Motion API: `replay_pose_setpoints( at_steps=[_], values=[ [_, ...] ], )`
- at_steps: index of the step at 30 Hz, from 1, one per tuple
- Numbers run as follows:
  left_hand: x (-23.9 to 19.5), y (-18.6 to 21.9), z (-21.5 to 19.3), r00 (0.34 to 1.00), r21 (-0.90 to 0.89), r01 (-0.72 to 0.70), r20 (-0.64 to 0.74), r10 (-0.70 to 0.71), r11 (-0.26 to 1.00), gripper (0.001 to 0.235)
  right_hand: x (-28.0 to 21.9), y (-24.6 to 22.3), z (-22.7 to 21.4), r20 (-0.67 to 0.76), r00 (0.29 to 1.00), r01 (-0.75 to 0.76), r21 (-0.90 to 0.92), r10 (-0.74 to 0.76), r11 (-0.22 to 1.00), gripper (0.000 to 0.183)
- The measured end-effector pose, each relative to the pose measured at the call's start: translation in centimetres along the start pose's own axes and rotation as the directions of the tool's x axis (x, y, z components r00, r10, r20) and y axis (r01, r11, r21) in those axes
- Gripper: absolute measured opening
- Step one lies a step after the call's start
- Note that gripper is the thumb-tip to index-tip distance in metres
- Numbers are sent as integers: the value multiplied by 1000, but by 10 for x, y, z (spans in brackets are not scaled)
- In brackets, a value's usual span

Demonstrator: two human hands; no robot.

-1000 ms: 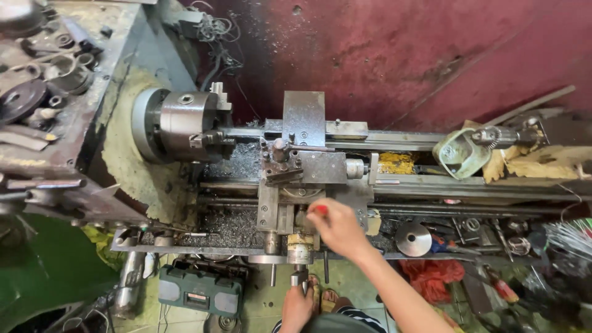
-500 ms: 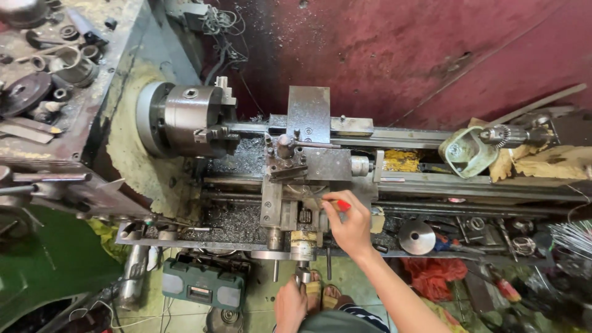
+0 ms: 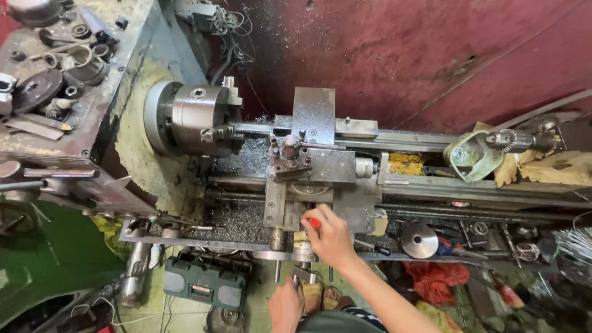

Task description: Operate a manual lathe by turning handwheels and using a small hand tool to clear chips.

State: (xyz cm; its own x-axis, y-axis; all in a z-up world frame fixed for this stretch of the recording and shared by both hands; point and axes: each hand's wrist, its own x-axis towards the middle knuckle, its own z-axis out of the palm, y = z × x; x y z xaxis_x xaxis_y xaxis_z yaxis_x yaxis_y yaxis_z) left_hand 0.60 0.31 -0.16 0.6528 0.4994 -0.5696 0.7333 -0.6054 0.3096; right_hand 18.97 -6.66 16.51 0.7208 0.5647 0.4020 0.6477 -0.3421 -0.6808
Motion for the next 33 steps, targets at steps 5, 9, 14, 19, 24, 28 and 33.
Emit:
replay_pose_setpoints(
  at_steps=[5, 9, 14, 19, 24, 28, 33],
  values=[
    [2, -2, 2, 998, 11, 25, 50, -25, 1000, 27, 5, -5, -19, 9, 995, -101, 108, 101, 989, 12],
    [8, -6, 8, 999, -6, 16, 38, -16, 1000, 28, 8, 4, -13, -90, 995, -45, 61, 51, 997, 9],
    [2, 1, -6, 999, -5, 12, 46, -11, 1000, 26, 8, 7, -11, 90, 980, -184, 39, 180, 982, 14],
    [3, -1, -4, 999, -13, 12, 41, -11, 1000, 26, 12, 10, -12, 18, 976, -219, 95, 218, 971, 13],
    [4, -5, 6, 1000, 15, 8, 15, -8, 1000, 23, 17, 1, -24, 138, 939, -327, 63, 316, 943, 12],
    [5, -3, 0, 999, -1, -6, 35, 6, 1000, 24, 21, 7, -27, 78, 970, -237, 130, 228, 963, 10],
    [4, -1, -2, 999, 17, 22, 49, -23, 1000, 28, 15, 15, -11, 43, 995, -86, -31, 87, 996, 16]
  ],
)
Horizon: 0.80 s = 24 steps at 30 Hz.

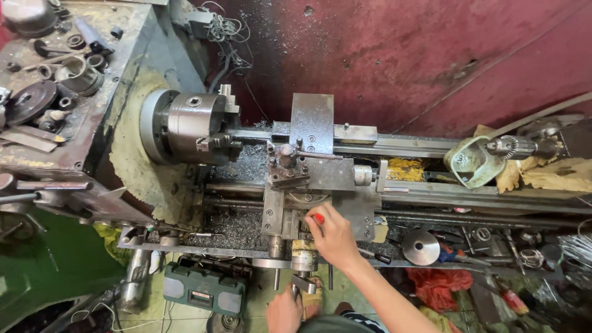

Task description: Operate a manual lathe by turning handwheels and using a small hand tool to clear chips.

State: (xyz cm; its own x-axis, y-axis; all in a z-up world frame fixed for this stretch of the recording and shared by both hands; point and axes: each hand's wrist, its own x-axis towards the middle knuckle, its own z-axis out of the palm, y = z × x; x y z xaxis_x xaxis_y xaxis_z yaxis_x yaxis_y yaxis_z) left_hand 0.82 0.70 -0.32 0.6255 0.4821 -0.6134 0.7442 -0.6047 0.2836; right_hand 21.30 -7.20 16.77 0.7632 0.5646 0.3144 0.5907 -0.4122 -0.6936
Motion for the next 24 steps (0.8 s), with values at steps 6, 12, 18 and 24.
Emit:
replay_pose_setpoints(
  at_steps=[6, 12, 18, 24],
  values=[
    [6, -5, 11, 1000, 10, 18, -22, -17, 1000, 29, 11, -15, -17, 94, 988, -131, 85, 123, 988, 15],
    [7, -7, 11, 1000, -2, -10, -8, 10, 1000, 29, -3, 4, 4, -56, 998, 18, 12, -18, 1000, 26],
    [8, -6, 14, 1000, 18, 26, -13, -25, 1000, 32, 0, -11, -19, 91, 992, -95, 46, 90, 994, 17],
    [0, -1, 0, 1000, -20, -20, -5, 20, 1000, 30, -2, 13, -2, 10, 1000, 13, 39, -14, 999, 17]
  ],
)
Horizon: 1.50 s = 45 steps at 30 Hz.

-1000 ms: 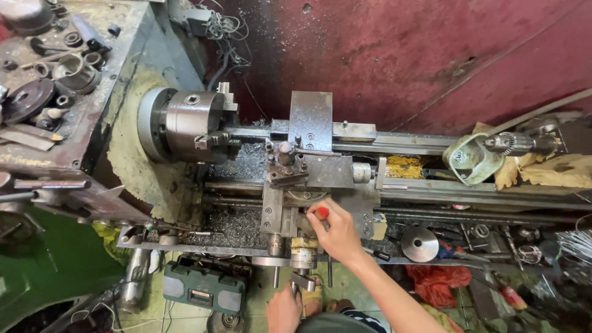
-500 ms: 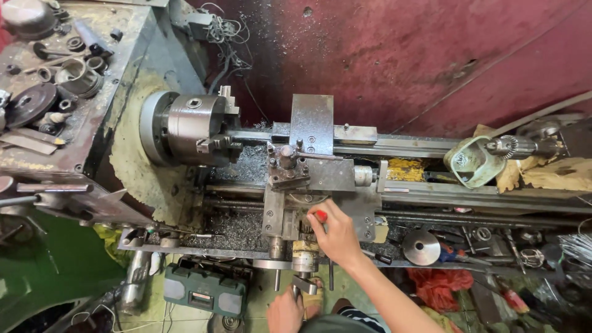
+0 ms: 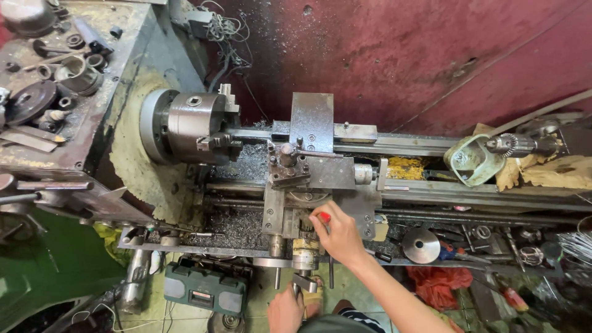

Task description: Operate a manual lathe by turning handwheels and using a small hand tool to clear chips.

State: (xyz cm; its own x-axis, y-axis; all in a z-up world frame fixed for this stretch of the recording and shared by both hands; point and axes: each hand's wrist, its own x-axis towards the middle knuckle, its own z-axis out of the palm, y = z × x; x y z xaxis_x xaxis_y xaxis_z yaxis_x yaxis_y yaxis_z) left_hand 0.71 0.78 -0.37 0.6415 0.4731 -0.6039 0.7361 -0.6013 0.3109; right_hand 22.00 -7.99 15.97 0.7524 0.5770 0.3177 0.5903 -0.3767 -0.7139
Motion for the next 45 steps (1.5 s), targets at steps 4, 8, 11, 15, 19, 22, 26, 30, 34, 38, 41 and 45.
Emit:
replay_pose_setpoints(
  at_steps=[4, 8, 11, 15, 19, 22, 26, 30, 34, 38, 41, 45],
  values=[
    [2, 0, 2, 1000, 10, 14, 20, -14, 1000, 29, 13, -24, -32, 162, 981, -98, -67, 107, 993, 19],
    [8, -7, 11, 1000, 30, 20, 14, -21, 999, 31, 14, -32, -35, 209, 964, -158, -43, 164, 986, 14],
    [9, -5, 9, 999, 40, 36, 7, -36, 999, 30, 11, -22, -23, 80, 994, -66, -24, 68, 998, 12],
    [10, -5, 12, 1000, 17, 18, 8, -18, 1000, 27, -1, -24, -16, 45, 998, 42, -52, -39, 998, 24],
    [10, -6, 15, 999, 48, 18, 26, -19, 999, 25, -4, -17, -16, 160, 976, -147, -5, 146, 989, 18],
    [12, -3, 12, 1000, 27, 1, -4, -1, 1000, 28, 3, -16, -18, 48, 996, -75, 22, 74, 997, 14],
    [8, -2, 11, 998, 69, 36, 48, -40, 997, 25, -5, -21, -15, 68, 994, -83, -17, 84, 996, 18],
    [12, -1, 9, 998, 52, 47, 46, -50, 998, 26, 2, -29, -26, 170, 965, -205, 11, 200, 979, 22],
    [25, -7, 21, 995, 70, 60, 75, -65, 996, 34, 3, -23, -22, 48, 996, -75, 51, 72, 996, 20],
    [6, 2, 3, 997, 35, 65, 43, -66, 997, 35, -12, -20, -11, 53, 996, -71, 18, 70, 997, 17],
    [13, 3, 6, 996, 32, 75, 46, -76, 997, 34, -8, -26, -18, 59, 996, -71, 40, 69, 997, 20],
    [31, -11, 33, 989, 78, 112, 87, -118, 991, 39, -7, -17, -11, -26, 1000, -11, 59, 13, 998, 19]
  ],
)
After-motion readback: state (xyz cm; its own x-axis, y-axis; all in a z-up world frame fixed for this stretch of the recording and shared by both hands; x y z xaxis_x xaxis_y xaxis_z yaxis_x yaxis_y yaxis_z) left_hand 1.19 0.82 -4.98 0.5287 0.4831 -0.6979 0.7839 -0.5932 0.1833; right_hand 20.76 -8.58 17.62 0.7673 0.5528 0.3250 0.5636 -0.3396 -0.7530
